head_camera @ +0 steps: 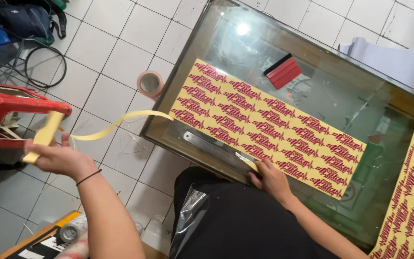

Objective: The person cuts a sheet of yellow stickers with red text into smaller sections using a utility knife and a metal ruler on a glass table. They align the ruler, score the material, and then separate the cut pieces.

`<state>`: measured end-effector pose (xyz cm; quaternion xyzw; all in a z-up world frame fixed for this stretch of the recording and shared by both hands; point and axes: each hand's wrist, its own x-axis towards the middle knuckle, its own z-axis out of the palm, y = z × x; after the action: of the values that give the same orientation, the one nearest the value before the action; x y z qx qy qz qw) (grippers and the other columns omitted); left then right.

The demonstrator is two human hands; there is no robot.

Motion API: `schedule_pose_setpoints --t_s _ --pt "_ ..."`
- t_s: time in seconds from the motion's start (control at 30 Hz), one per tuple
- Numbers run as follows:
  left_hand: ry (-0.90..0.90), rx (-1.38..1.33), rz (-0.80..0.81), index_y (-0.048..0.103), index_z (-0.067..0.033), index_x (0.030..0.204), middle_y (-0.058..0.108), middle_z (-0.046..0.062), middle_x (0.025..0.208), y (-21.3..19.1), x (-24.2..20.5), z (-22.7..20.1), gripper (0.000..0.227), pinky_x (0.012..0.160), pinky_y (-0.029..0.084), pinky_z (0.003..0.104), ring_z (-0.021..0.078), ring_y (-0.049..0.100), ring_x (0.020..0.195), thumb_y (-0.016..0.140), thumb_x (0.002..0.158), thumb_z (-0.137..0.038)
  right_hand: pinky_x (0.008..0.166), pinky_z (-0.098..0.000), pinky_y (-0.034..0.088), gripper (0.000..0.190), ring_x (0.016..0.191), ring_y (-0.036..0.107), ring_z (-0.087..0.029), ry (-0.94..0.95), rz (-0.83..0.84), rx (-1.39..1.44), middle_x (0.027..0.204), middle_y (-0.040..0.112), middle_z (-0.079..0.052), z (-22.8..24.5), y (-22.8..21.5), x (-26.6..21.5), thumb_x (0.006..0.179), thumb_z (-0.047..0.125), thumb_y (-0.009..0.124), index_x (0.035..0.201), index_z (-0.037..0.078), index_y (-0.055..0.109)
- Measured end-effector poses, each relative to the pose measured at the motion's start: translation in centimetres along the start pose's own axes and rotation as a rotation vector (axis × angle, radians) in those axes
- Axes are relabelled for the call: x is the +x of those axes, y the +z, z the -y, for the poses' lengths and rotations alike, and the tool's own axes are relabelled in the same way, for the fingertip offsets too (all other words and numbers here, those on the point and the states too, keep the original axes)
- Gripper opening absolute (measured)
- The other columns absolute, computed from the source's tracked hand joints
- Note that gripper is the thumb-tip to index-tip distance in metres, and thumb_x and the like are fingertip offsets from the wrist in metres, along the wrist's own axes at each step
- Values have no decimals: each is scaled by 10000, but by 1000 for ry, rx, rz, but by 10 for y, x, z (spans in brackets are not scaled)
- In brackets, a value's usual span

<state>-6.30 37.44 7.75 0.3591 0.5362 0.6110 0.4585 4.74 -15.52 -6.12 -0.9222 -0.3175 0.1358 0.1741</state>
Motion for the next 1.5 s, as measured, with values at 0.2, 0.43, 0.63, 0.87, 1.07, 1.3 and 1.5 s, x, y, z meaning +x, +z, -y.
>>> schedule_pose_setpoints --t_s 0.2,0.43,0.63,0.87,1.07,1.3,1.5 --pt "275 506 151 458 -35 1349 607 238 1200 -12 45 117 428 813 598 428 355 703 965 487 1046 -336 435 -470 504 330 663 646 -301 183 145 -41 930 562 -14 -2 11 8 834 415 727 946 167 540" --pt "753 671 1046 446 66 1450 435 337 1429 22 -130 118 679 1123 324 600 528 417 1349 741 919 -239 702 -524 591 385 837 729 -377 225 312 -35 878 617 -74 12 0 28 791 467 729 1016 204 559" --pt "580 462 1483 613 -58 1362 651 151 1254 45 -172 112 521 1034 470 483 356 615 1196 677 962 -387 720 -460 544 315 794 685 -325 309 288 308 789 660 -85 60 -75 81 891 328 732 1163 202 633" --pt "904 702 1875 716 -223 928 532 -68 802 82 -148 134 468 982 374 428 173 552 908 681 876 -687 844 -503 547 463 1027 733 -353 404 284 445 959 808 -85 37 -111 86 799 358 830 1214 224 674" --pt "849 671 1902 711 -142 850 599 71 772 161 -130 141 424 838 453 444 317 585 819 796 858 -558 944 -488 580 606 1091 733 -314 519 285 -3 1224 746 -57 -20 -127 42 837 446 770 1385 295 560" --pt "910 884 1875 745 -129 983 656 103 903 220 -144 171 499 848 474 506 355 621 927 764 892 -619 867 -481 600 544 1041 735 -312 682 -18 -92 1221 710 -30 -115 -143 29 858 494 751 1330 253 627" --pt "1156 762 1523 664 -123 1362 559 102 1283 211 -182 165 672 958 428 509 377 543 1167 852 836 -496 692 -439 591 316 823 706 -285 841 -434 99 1059 520 -56 -150 -116 13 1004 314 669 1262 138 621"
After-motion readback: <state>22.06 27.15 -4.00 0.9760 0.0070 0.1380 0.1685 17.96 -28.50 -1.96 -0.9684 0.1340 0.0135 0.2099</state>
